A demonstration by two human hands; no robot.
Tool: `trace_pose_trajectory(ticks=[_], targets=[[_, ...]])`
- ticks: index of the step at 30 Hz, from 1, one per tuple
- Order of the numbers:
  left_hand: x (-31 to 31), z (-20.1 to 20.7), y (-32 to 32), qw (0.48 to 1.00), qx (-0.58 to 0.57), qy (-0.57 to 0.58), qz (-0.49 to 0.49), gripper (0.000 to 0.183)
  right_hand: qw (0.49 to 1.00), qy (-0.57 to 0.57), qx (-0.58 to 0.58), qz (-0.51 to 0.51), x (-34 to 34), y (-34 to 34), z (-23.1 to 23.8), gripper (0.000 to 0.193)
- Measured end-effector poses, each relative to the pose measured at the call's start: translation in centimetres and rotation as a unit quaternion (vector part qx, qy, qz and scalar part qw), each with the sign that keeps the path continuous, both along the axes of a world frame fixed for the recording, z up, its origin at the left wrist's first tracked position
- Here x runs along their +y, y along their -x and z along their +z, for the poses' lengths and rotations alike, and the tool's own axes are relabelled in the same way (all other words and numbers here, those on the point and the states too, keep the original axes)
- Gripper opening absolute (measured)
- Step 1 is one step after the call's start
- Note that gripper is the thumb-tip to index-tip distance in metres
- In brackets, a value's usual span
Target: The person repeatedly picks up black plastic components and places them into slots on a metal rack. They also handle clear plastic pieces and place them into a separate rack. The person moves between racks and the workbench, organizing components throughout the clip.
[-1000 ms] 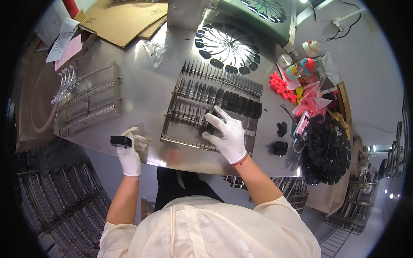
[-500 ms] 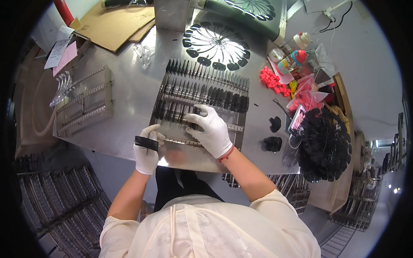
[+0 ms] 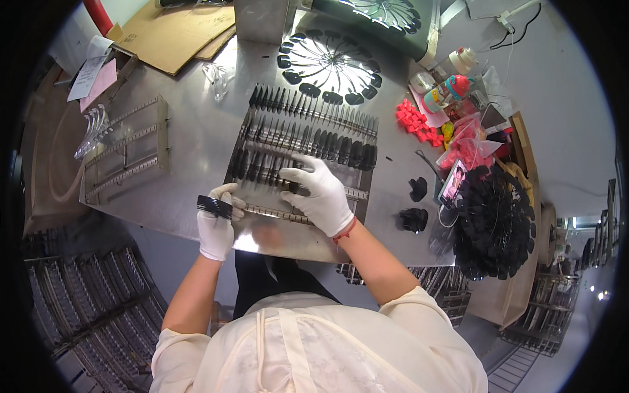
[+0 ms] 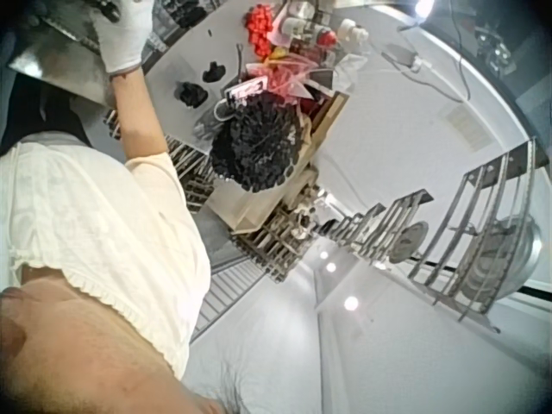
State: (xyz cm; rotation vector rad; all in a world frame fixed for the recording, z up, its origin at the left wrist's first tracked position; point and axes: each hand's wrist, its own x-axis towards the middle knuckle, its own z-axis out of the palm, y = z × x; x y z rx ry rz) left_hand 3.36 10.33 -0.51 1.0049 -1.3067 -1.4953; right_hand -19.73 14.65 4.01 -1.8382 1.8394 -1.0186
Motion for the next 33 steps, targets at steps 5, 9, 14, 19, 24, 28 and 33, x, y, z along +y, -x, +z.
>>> trace_pose_trajectory(ticks=[5,9,14,19,24,28,33], targets=[[0.2,0.0,0.4,0.999,0.0,-0.031,0.019,0.025,1.0,0.015,-0.004,0.015,-0.5,0.5,0.0,0.038],[0.1,-0.1,0.2,0.999,0.009,-0.037,0.023,0.025,0.999,0.045,-0.014,-0.008,-0.3,0.7,1.2,0.038],[0.2,0.1,0.1,0.997,0.007,-0.065,0.027,0.025,0.998,-0.033,0.03,0.041,-1.0,1.3,1.7,0.037],[-0.7,-1.3,0.3,0.971,-0.118,0.207,0.019,0.033,0.993,-0.031,0.06,0.098,-1.6,2.6,2.1,0.038],[-0.1,-0.6,-0.1,0.998,-0.044,-0.032,0.039,0.027,0.992,0.058,0.055,0.094,-2.5,2.2,-0.6,0.034],[0.0,-0.1,0.3,0.999,-0.047,-0.007,0.0,0.031,0.993,0.1,-0.035,0.057,-1.6,2.6,0.1,0.035],[2.4,1.5,0.9,0.955,-0.089,0.072,-0.273,0.052,0.98,0.079,-0.115,0.144,2.4,-0.1,5.5,0.042]])
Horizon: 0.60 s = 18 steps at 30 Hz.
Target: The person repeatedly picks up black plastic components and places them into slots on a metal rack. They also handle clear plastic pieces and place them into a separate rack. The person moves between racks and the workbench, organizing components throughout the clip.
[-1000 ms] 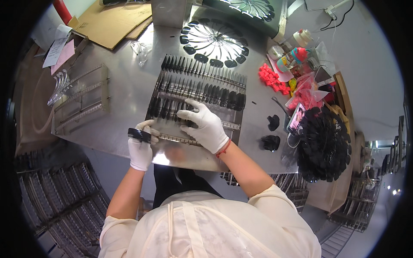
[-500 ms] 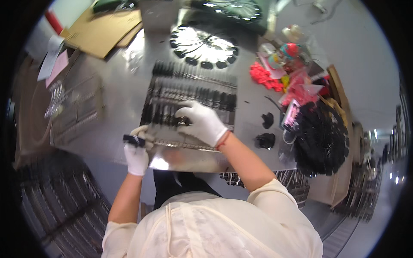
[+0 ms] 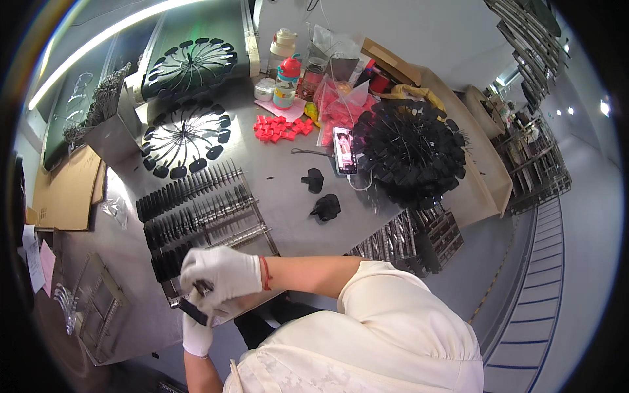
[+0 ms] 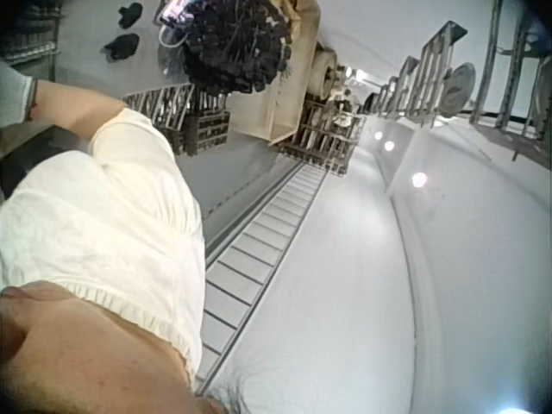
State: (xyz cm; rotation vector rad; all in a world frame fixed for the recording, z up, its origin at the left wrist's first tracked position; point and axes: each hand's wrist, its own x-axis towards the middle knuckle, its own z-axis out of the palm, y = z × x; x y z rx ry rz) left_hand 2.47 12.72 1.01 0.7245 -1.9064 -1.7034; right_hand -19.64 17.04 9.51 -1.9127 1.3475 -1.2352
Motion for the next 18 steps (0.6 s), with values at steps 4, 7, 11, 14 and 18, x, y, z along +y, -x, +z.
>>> trace_pose_trajectory(ticks=[4,7,11,14,18], targets=[[-0.8,2.3,0.4,0.965,-0.019,-0.223,-0.137,0.033,0.998,-0.051,0.017,0.041,1.6,-0.4,-0.8,0.051],[-0.8,3.2,1.1,0.94,-0.023,-0.295,-0.168,0.027,0.997,0.03,0.071,0.024,2.0,-0.7,-0.9,0.057],[-0.4,2.3,1.8,0.957,-0.005,-0.241,-0.164,0.025,0.997,-0.037,0.064,0.011,2.7,-0.5,-0.8,0.064],[-1.0,1.8,2.0,0.953,-0.052,-0.201,-0.221,0.023,0.985,-0.17,-0.01,0.029,2.9,-1.2,0.3,0.08],[-0.6,4.4,2.5,0.946,-0.116,-0.194,-0.233,0.023,0.856,-0.472,-0.164,0.13,2.4,-0.2,2.7,0.08]])
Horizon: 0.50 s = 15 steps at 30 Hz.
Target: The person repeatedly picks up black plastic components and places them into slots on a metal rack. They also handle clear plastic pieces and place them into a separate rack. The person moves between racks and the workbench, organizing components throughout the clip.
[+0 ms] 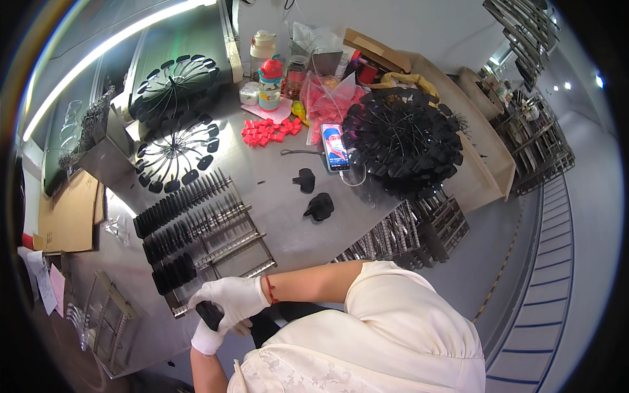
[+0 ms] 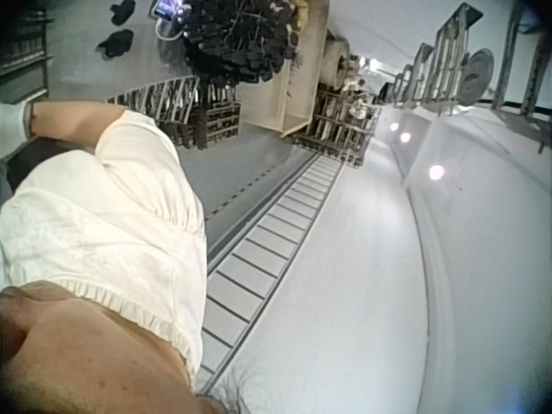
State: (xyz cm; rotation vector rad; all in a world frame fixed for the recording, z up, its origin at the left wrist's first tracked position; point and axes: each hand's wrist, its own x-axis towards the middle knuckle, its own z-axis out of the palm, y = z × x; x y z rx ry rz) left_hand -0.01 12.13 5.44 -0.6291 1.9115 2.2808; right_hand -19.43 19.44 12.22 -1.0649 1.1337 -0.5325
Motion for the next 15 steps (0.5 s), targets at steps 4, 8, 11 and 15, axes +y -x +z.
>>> trace_pose_trajectory(ticks=[4,8,11,15], targets=[[-0.2,-1.4,0.0,0.996,-0.046,-0.078,0.018,0.026,0.975,0.187,0.053,-0.112,1.5,-1.4,-2.7,0.076],[0.1,-2.0,0.4,0.992,-0.038,-0.095,0.068,0.029,0.935,0.289,0.061,-0.195,1.7,-2.6,-5.8,0.071],[0.4,-1.9,0.4,0.991,-0.05,-0.064,0.104,0.027,0.934,0.293,0.027,-0.201,1.7,-2.6,-6.1,0.065],[0.4,-1.2,1.5,0.965,-0.11,-0.21,0.109,0.02,0.965,0.023,-0.138,-0.222,1.6,-1.6,-3.3,0.055]])
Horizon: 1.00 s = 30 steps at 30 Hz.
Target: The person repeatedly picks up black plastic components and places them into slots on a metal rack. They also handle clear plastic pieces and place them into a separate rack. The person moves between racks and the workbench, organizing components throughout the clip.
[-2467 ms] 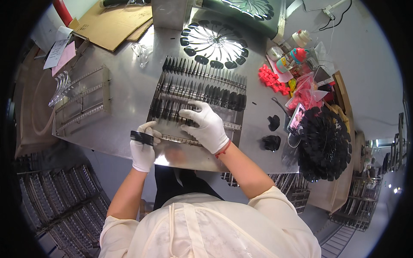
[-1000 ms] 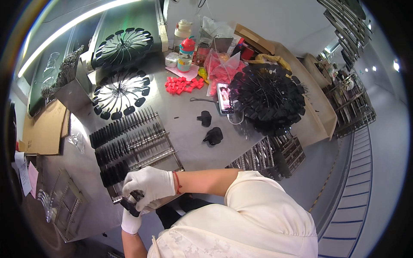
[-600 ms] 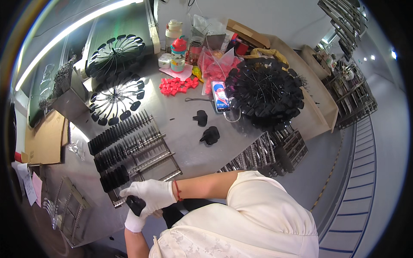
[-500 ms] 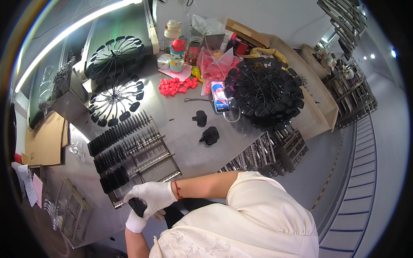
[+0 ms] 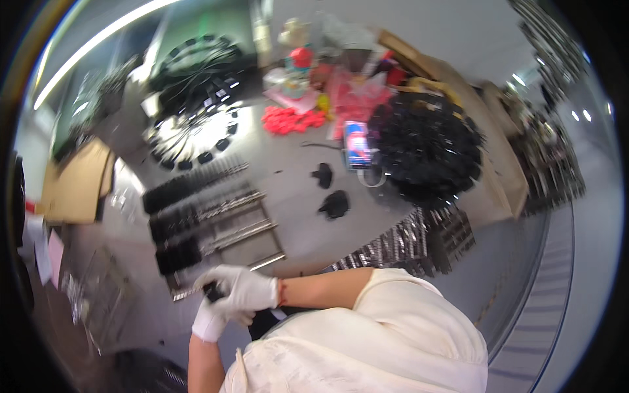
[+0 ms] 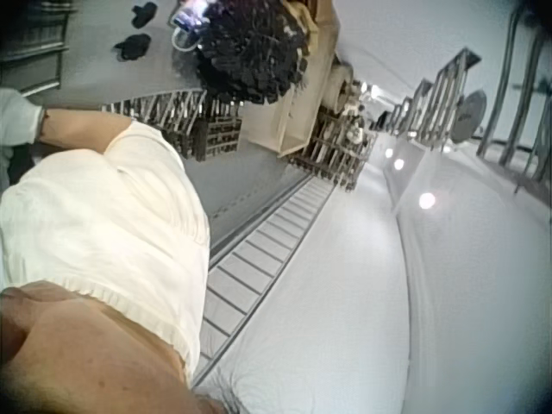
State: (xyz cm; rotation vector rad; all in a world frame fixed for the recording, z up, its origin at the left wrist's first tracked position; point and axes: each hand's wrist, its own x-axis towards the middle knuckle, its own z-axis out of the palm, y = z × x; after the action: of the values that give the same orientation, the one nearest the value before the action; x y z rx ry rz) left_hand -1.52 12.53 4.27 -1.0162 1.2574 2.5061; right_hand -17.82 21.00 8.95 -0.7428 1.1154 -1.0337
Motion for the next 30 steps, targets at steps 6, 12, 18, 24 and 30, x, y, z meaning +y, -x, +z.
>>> trace_pose_trajectory(ticks=[6,12,18,24,30], targets=[[0.5,0.3,-1.1,0.81,0.099,0.56,0.143,0.02,0.919,0.071,-0.374,-0.101,-1.4,4.3,-5.7,0.056],[-7.0,1.6,-1.9,0.53,-0.079,0.843,-0.048,0.08,0.973,0.189,0.031,-0.127,-5.0,4.8,-5.8,0.055],[-8.0,-0.2,-1.4,0.568,-0.075,0.817,-0.064,0.081,0.833,0.339,0.428,-0.091,-7.1,3.4,-6.7,0.036],[-7.9,0.8,-0.6,0.573,-0.093,0.812,-0.058,0.082,0.766,0.401,0.496,-0.078,-6.4,3.6,-6.0,0.035],[-8.1,-0.9,-0.8,0.537,-0.059,0.839,-0.068,0.083,0.755,0.361,0.544,-0.067,-4.2,6.8,-6.6,0.042]])
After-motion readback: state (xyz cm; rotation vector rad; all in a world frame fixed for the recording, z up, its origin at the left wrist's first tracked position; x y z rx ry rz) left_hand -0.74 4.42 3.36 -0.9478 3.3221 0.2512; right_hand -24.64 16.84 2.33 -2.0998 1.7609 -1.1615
